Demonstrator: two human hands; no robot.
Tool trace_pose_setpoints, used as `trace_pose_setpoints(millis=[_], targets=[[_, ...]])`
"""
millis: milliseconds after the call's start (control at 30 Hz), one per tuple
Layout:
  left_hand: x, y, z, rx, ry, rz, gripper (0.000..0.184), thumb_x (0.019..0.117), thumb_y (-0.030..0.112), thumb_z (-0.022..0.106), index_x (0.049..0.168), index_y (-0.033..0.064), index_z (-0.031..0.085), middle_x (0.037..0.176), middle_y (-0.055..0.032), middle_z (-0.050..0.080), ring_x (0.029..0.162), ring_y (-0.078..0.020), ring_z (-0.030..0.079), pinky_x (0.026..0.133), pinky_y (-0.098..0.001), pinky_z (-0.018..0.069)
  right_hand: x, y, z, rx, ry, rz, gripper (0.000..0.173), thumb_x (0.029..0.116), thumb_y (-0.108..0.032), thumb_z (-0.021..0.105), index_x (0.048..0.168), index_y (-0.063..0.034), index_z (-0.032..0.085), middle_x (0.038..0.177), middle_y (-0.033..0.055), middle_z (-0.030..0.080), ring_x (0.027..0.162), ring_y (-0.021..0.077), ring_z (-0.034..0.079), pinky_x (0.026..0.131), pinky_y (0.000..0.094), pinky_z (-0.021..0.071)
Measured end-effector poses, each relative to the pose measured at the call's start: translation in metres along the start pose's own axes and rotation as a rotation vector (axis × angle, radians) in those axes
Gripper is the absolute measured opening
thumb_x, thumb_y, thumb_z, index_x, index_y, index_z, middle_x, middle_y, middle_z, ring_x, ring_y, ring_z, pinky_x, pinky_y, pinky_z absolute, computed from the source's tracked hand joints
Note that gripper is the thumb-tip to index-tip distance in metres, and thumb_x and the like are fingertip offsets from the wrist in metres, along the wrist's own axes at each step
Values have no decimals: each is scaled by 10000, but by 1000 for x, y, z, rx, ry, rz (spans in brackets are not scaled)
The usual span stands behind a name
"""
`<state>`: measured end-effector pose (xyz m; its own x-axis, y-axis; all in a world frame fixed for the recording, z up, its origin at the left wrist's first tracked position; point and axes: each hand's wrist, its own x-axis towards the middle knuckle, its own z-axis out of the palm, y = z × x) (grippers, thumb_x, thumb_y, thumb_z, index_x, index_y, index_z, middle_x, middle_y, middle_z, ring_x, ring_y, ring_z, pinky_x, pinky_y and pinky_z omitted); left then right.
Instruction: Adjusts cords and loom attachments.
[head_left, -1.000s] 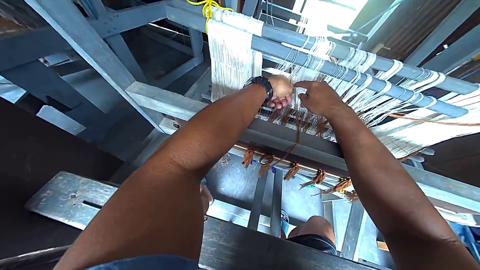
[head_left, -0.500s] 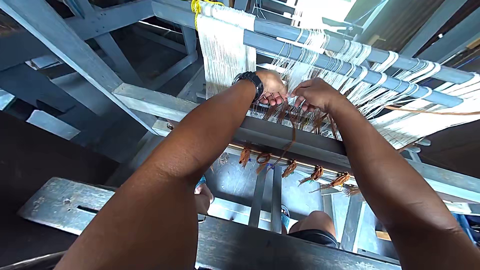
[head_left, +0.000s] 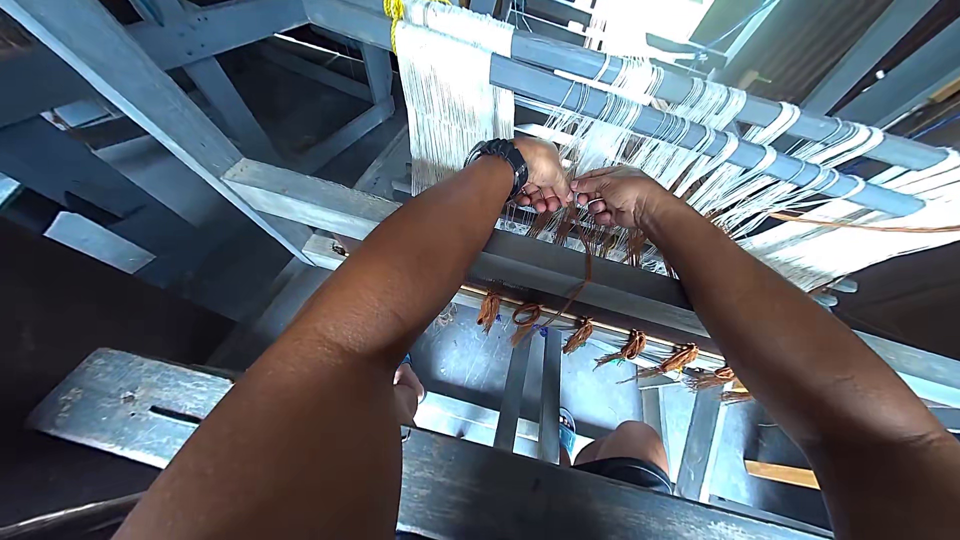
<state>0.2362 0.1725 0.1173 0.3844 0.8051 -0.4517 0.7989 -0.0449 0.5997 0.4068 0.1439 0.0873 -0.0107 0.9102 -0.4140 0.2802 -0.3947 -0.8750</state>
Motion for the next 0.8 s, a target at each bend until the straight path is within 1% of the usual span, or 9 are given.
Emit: trace_pose_setpoints(millis=[67, 167, 300, 433, 600, 633, 733, 800], targets=[[-1, 0, 0, 0, -3, -5, 205, 992, 315, 681, 1100, 161, 763, 863, -19, 761, 671, -120, 673, 629, -289, 529, 0, 0, 0, -10, 0, -6, 139, 1024, -181, 615, 1127, -95, 654, 687, -7, 589, 441, 41, 431, 377, 176, 327], [-3, 0, -1, 6, 4, -16, 193, 999, 315, 671, 1090, 174, 767, 851, -16, 757, 658, -116, 662, 632, -294, 523, -2, 1, -2, -11, -12, -6, 132, 1021, -173, 617, 1112, -92, 665, 680, -13, 582, 435, 36, 422, 379, 172, 337], [-6, 1, -2, -6, 3, -30, 181, 996, 292, 668, 1086, 167, 763, 856, -23, 751, 652, -122, 655, 612, -290, 519, -3, 1, -6, -30, -30, -3, 131, 1027, -183, 607, 1087, -96, 685, 681, -20, 581, 442, 35, 427, 389, 168, 342], [-7, 0, -2, -29, -2, -27, 177, 1001, 296, 653, 1070, 174, 761, 863, -13, 751, 658, -119, 655, 614, -290, 514, -3, 1, -6, -45, -29, 9, 134, 1029, -178, 607, 1102, -95, 681, 687, -17, 585, 441, 36, 429, 388, 170, 351], [-3, -1, -2, -49, -13, -13, 204, 1002, 320, 653, 1091, 171, 760, 876, -26, 760, 671, -129, 673, 627, -296, 530, 1, 1, -7, -40, -19, 36, 150, 1038, -178, 580, 1128, -98, 670, 689, -7, 586, 438, 44, 425, 381, 176, 337], [-2, -1, -1, -42, -11, -13, 218, 1008, 336, 647, 1096, 169, 756, 881, -23, 759, 683, -127, 677, 635, -296, 533, 1, 1, -7, -37, -15, 41, 148, 1040, -181, 574, 1120, -99, 668, 685, -7, 582, 436, 45, 425, 380, 176, 337], [-1, -1, 0, -36, -28, -10, 280, 1028, 395, 620, 1117, 161, 746, 922, -14, 766, 762, -133, 706, 700, -323, 556, 1, 0, -7, -30, -7, 40, 131, 1030, -165, 571, 1107, -107, 660, 688, -7, 564, 439, 49, 430, 383, 180, 351], [0, 0, 2, -62, -45, -13, 294, 1034, 394, 615, 1122, 139, 732, 937, -25, 764, 780, -137, 716, 713, -329, 574, 1, 0, -7, -25, 5, 36, 129, 1020, -156, 586, 1117, -112, 660, 691, -4, 563, 444, 53, 434, 386, 181, 353]])
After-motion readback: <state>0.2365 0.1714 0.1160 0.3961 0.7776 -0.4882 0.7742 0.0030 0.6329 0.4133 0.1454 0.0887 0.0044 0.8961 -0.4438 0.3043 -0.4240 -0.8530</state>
